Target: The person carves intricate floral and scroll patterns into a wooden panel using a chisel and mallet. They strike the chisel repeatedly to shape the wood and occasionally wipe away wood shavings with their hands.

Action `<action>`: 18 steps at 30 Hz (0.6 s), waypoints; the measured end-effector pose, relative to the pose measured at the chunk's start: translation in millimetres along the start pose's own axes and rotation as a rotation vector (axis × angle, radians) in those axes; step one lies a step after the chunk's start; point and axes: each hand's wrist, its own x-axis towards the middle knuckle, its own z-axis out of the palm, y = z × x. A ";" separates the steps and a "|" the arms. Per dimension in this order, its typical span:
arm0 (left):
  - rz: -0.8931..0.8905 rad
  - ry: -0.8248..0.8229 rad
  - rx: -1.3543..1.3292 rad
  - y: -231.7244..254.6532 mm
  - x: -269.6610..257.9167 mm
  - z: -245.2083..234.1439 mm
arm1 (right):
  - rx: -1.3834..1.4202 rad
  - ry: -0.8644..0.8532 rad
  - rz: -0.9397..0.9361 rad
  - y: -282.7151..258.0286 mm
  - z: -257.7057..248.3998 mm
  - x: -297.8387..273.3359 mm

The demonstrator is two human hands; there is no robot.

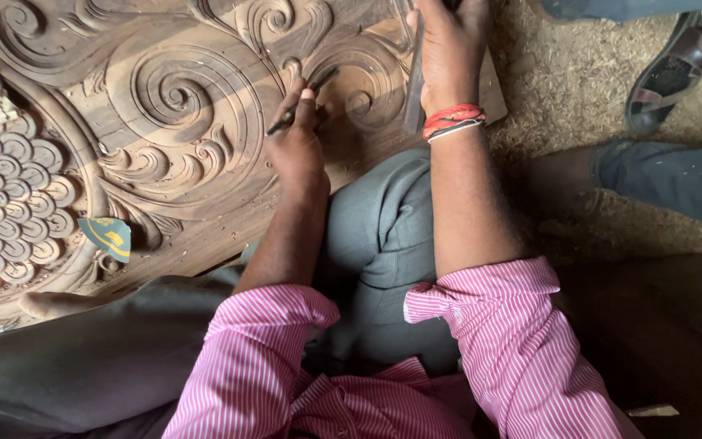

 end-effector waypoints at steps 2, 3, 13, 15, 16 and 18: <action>0.010 -0.026 -0.062 -0.6 4.9 1.0 | -0.037 -0.062 -0.060 2.4 1.5 0.2; 0.020 -0.013 -0.029 -0.4 8.1 1.0 | -0.066 -0.114 -0.091 3.2 3.0 -0.2; 0.286 0.039 0.161 -12.9 17.5 0.7 | -0.143 -0.288 -0.113 -0.9 11.2 -7.8; 0.280 0.050 0.129 -17.1 14.0 2.9 | -0.203 -0.264 -0.123 -3.0 5.8 -7.6; 0.251 0.050 0.063 -18.1 12.2 1.8 | -0.232 -0.256 -0.125 -4.0 4.4 -9.2; 0.249 0.042 0.013 -15.4 9.9 -1.5 | -0.467 -0.359 -0.375 -10.5 5.7 -14.2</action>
